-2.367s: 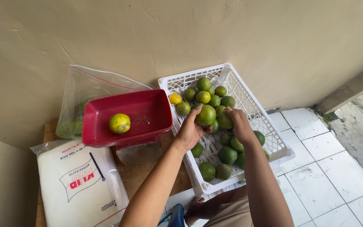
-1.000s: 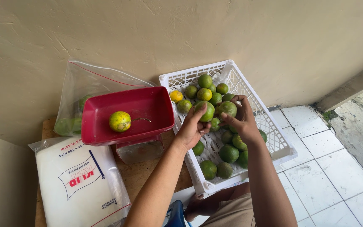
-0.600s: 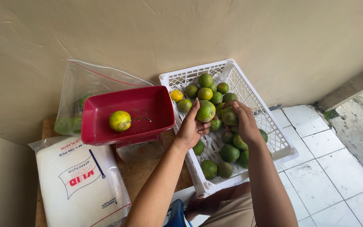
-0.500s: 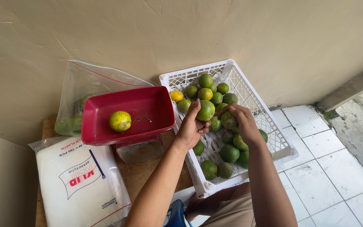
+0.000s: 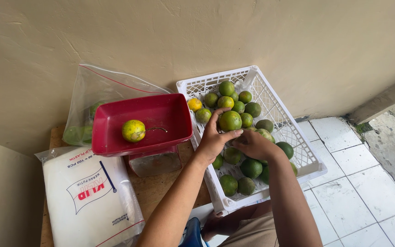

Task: The person picks limes from a white crate, places them into a red weighing tray, and then transfers them into a clear plastic bag. The person repeats this process, handling the limes one by one.

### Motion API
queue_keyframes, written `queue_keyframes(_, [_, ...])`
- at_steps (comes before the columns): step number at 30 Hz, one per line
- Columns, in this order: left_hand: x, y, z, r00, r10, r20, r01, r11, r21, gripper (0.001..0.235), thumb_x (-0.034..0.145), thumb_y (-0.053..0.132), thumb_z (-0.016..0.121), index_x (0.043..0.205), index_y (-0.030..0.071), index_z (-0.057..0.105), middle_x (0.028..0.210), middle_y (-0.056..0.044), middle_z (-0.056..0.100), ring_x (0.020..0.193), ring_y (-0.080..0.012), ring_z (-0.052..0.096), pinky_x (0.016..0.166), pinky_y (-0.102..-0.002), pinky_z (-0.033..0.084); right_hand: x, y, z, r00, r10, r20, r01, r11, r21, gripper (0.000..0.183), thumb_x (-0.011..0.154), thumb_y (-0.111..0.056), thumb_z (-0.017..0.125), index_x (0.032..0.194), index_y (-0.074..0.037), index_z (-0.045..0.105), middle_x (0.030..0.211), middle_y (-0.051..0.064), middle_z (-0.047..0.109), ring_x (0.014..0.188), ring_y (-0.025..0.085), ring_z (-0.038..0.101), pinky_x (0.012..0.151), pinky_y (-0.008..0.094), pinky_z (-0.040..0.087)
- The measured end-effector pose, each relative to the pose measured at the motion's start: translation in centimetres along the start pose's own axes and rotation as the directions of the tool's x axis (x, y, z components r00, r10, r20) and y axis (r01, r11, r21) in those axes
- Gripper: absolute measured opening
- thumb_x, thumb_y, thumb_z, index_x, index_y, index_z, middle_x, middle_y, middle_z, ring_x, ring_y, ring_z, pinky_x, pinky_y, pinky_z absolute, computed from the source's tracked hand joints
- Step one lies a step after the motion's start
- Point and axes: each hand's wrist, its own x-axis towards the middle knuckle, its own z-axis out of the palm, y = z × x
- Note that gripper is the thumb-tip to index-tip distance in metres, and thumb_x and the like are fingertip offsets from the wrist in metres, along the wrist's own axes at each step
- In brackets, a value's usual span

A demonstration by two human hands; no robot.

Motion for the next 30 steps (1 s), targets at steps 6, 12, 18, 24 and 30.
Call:
queue_keyframes(6, [-0.6,1.4,0.7,0.998,0.059,-0.008,-0.055,0.972,0.230,0.074,0.074,-0.002,0.087,0.139,0.021,0.062,0.128,-0.016,0.057,0.118,-0.0287,0.059,0.094,-0.042,0.054,-1.1,-2.4,-0.7,0.942,-0.134,-0.308,0.294,0.773,0.563,0.053,0.107,-0.048,0.042,0.142,-0.010,0.053,0.099,0.015,0.066,0.093,0.024,0.068,0.074,0.042,0.061])
queue_keyframes(12, [-1.3,2.0,0.8,0.999,0.034,-0.035,-0.019,0.929,0.369,0.075,0.075,0.017,0.088,0.143,0.019,0.057,0.128,-0.016,0.060,0.125,-0.0309,0.060,0.103,-0.048,0.048,-0.4,-1.8,-0.7,0.905,-0.254,-0.340,0.390,0.815,0.429,0.060,0.089,-0.030,0.080,0.135,0.000,0.057,0.106,0.024,0.070,0.096,0.031,0.072,0.080,0.048,0.061])
queue_keyframes(18, [-1.8,2.8,1.2,0.988,0.141,0.062,-0.154,0.897,0.415,0.078,0.071,0.018,0.093,0.141,0.017,0.059,0.122,-0.020,0.063,0.115,-0.0361,0.066,0.100,-0.052,0.051,-0.4,-1.2,-0.9,0.865,-0.284,-0.414,0.469,0.752,0.464,0.057,0.088,-0.029,0.080,0.127,0.007,0.062,0.098,0.021,0.069,0.091,0.027,0.071,0.074,0.046,0.061])
queue_keyframes(24, [-2.6,3.4,2.2,0.972,0.223,0.078,-0.230,0.820,0.523,0.079,0.080,0.037,0.088,0.148,0.016,0.053,0.118,-0.019,0.062,0.099,-0.0312,0.071,0.094,-0.051,0.054,-0.9,-1.7,-1.3,0.818,-0.327,-0.474,0.537,0.731,0.421,0.055,0.092,-0.033,0.073,0.129,0.008,0.062,0.098,0.022,0.068,0.092,0.026,0.067,0.075,0.044,0.059])
queue_keyframes(30, [-4.1,2.3,1.5,0.975,0.200,0.099,-0.221,0.927,0.302,0.070,0.094,0.039,0.075,0.144,0.007,0.039,0.109,-0.013,0.063,0.093,-0.0138,0.061,0.078,-0.031,0.046,1.1,2.1,-0.2,0.787,-0.453,-0.418,0.607,0.453,0.652,0.071,0.096,-0.045,0.050,0.138,0.012,0.055,0.116,0.020,0.066,0.092,0.022,0.071,0.064,0.036,0.063])
